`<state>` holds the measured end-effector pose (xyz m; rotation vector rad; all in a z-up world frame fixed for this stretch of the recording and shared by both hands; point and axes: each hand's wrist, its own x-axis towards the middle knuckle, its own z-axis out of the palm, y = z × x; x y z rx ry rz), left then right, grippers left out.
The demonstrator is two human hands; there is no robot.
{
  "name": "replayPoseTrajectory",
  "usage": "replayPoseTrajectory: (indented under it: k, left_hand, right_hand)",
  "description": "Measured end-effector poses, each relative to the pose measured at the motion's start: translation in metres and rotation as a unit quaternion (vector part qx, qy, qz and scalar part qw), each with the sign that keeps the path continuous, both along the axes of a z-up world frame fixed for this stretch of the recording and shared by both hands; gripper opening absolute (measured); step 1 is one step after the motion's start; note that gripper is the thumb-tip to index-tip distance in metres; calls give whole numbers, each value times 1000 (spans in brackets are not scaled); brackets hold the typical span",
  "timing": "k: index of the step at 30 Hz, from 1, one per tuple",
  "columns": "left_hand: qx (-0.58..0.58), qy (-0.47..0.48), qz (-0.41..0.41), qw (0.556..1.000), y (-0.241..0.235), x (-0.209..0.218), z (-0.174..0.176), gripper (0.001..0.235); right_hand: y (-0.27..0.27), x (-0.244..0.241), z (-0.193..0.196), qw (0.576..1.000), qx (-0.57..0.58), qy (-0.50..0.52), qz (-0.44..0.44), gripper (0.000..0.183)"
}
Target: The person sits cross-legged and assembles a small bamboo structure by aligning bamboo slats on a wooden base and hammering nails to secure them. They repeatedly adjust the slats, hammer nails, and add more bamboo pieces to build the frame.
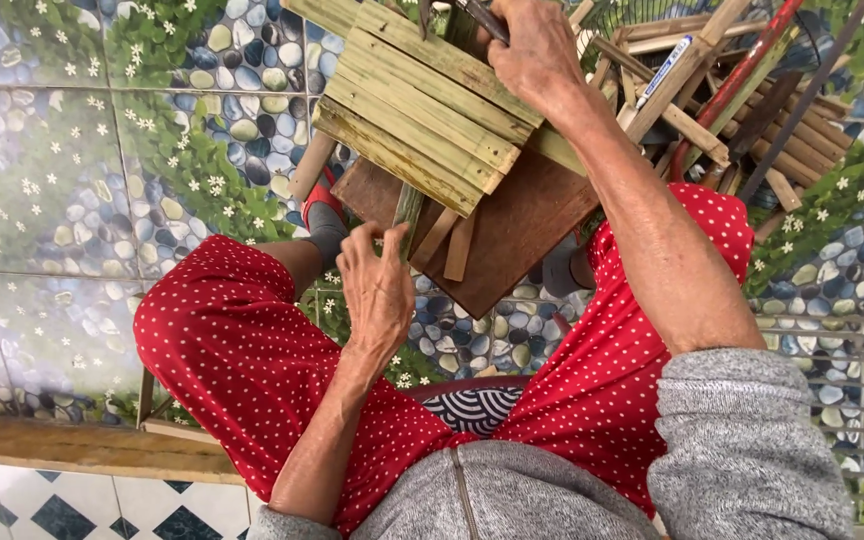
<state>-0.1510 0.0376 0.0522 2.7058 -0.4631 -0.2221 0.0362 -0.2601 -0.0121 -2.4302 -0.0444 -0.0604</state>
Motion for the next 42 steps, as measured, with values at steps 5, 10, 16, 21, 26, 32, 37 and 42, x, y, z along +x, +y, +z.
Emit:
replayPoseTrajectory:
  k: [5,10,16,21,26,32,37,42]
  left_hand:
    - [-27,-5,-29,999,-12,3,7,58]
    - [-11,-52,-39,998,-19,6,1,32]
    - [-53,-43,-27,997,-16,3,8,27]
    - [-86,-62,-29,994,-18,-4,-9,30]
    - [-44,-49,-58,996,-23,-6,2,24]
    - [26,-52,-82,995,-29,-9,2,23]
    - [25,-70,-72,995,-21,1,-20,47]
    - [-29,-159,-104,981,-31,71,8,38]
  right_hand:
    - [1,3,-10,999,-22,26,-20,17]
    - [6,4,-9,1000,2,15,-8,28]
    - [4,7,1,991,79,92,-62,31]
    - [-1,5,10,989,77,105,-67,28]
    - [-3,-1,8,987,74,122,-75,25]
    - [-3,-1,4,999,39,-1,-18,20]
    - [-9,0,-4,996,38,-64,-42,15]
    - [-12,-9,18,993,40,-88,-73,18]
